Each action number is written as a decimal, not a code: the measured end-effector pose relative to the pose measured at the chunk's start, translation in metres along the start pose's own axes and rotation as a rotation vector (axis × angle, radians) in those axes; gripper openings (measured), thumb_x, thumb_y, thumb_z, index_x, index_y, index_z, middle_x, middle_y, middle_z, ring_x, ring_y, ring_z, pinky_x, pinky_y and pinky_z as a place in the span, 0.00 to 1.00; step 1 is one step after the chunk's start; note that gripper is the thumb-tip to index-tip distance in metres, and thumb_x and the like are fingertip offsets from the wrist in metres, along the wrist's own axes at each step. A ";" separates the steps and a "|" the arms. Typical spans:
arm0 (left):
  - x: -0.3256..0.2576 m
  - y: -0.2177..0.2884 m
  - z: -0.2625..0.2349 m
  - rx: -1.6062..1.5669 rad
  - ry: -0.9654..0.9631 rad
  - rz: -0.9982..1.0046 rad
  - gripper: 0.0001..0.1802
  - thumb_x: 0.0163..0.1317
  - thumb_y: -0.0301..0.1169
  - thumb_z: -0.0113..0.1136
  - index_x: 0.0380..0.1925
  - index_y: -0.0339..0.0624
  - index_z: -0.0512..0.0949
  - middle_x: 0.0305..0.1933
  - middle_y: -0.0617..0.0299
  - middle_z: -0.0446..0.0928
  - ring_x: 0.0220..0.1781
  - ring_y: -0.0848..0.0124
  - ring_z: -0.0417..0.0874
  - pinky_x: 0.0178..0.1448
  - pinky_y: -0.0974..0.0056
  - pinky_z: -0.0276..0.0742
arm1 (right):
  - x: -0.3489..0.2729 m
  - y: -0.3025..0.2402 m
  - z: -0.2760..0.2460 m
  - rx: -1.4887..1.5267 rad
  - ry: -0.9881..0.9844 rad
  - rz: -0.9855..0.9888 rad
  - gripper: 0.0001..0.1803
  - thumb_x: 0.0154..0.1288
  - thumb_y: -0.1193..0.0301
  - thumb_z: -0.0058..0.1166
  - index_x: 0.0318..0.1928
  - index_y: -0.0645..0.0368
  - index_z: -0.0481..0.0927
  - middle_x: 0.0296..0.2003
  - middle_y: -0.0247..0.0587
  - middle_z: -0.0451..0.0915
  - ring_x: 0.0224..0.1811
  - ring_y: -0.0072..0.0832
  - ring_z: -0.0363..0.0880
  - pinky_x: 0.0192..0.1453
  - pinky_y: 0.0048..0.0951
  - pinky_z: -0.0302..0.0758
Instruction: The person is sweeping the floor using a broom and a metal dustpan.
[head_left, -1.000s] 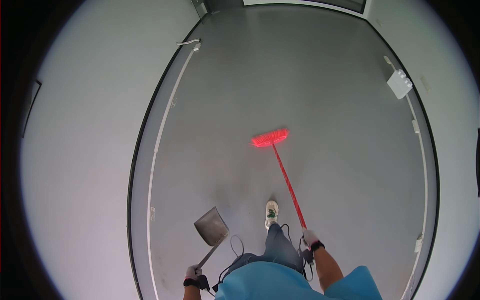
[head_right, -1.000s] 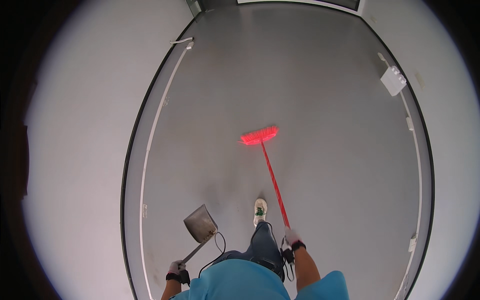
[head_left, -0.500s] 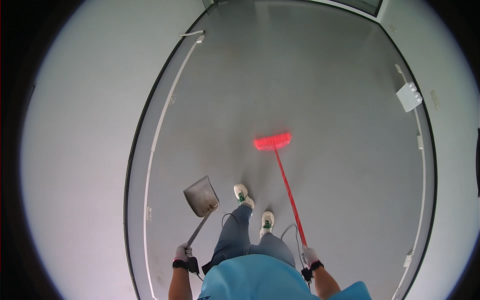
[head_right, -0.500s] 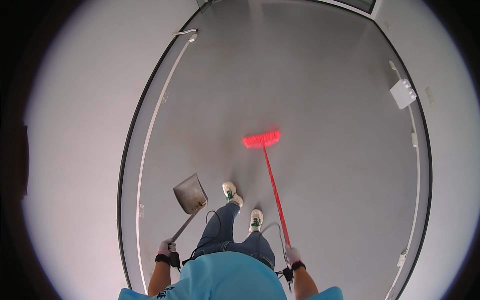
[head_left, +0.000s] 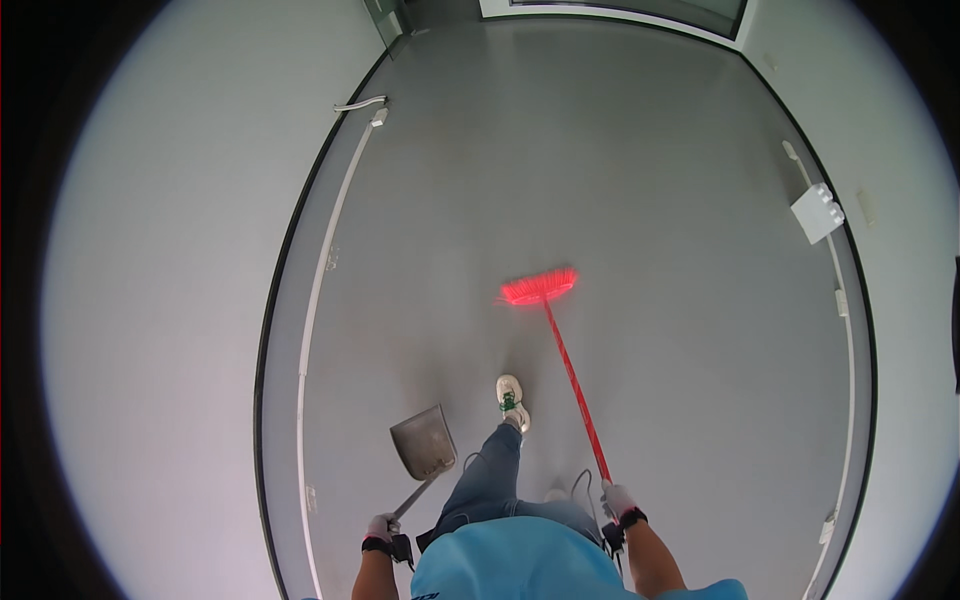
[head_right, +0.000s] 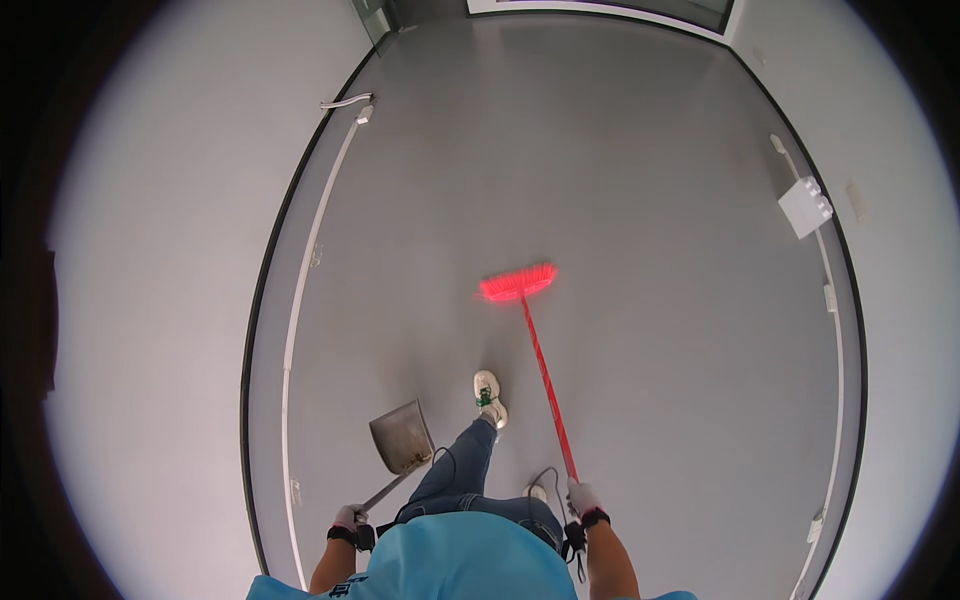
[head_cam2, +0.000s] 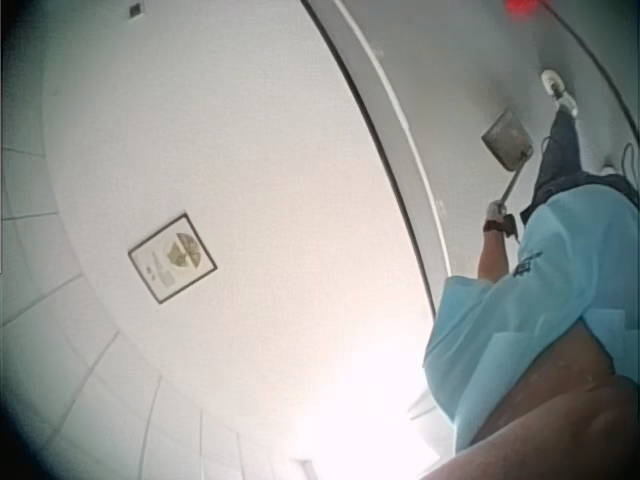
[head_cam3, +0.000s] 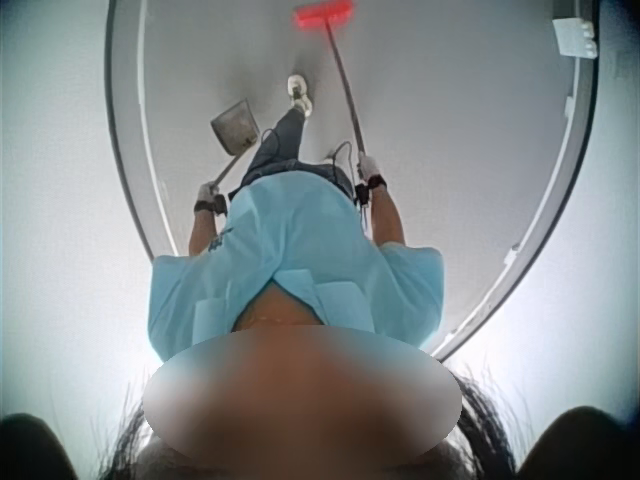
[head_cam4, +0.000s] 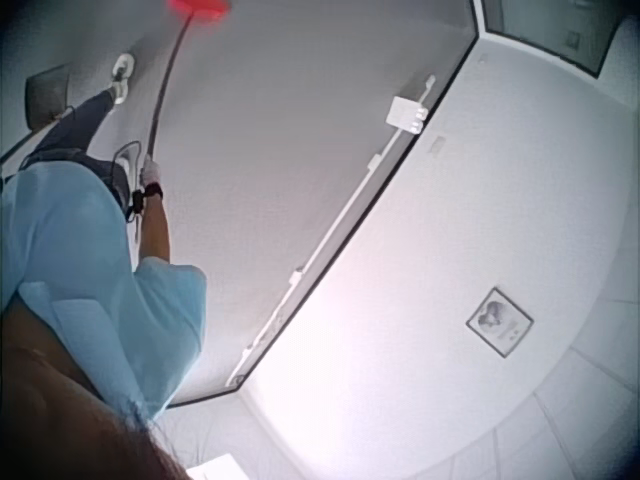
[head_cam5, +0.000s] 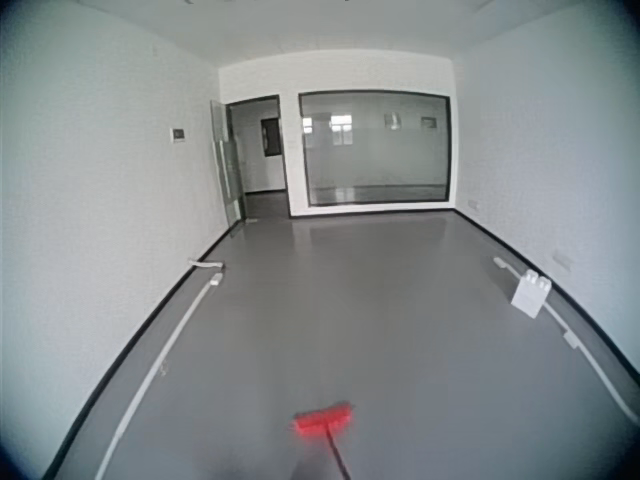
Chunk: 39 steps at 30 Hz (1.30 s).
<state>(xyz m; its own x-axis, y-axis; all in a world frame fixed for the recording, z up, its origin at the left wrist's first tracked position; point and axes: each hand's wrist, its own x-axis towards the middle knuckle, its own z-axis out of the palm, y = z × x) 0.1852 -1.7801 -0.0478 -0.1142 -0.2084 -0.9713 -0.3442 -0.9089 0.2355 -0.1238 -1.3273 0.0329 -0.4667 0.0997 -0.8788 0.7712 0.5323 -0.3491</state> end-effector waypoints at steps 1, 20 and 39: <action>-0.002 0.014 0.001 -0.003 -0.019 0.002 0.07 0.53 0.24 0.49 0.19 0.42 0.65 0.12 0.63 0.61 0.10 0.77 0.59 0.13 0.74 0.52 | 0.011 -0.036 0.008 -0.032 0.001 -0.032 0.27 0.65 0.47 0.41 0.25 0.60 0.70 0.14 0.35 0.66 0.11 0.26 0.64 0.14 0.30 0.62; 0.010 0.221 0.122 -0.009 0.096 0.017 0.10 0.57 0.31 0.50 0.19 0.48 0.64 0.12 0.66 0.62 0.09 0.77 0.57 0.12 0.72 0.50 | -0.034 -0.172 0.031 0.084 0.052 0.120 0.25 0.65 0.54 0.40 0.16 0.56 0.70 0.12 0.33 0.67 0.11 0.24 0.65 0.16 0.29 0.59; 0.020 0.471 0.278 -0.051 -0.030 -0.040 0.06 0.59 0.31 0.48 0.25 0.47 0.64 0.13 0.66 0.61 0.10 0.78 0.56 0.13 0.73 0.51 | 0.196 -0.729 0.087 -0.081 -0.014 -0.183 0.26 0.64 0.49 0.36 0.19 0.55 0.67 0.09 0.33 0.64 0.07 0.28 0.63 0.12 0.33 0.59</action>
<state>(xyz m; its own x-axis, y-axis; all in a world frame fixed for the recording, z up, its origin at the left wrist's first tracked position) -0.2385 -2.1121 0.0531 -0.1292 -0.1616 -0.9784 -0.3007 -0.9338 0.1940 -0.7399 -1.7693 0.0865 -0.5895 -0.0165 -0.8076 0.6364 0.6062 -0.4770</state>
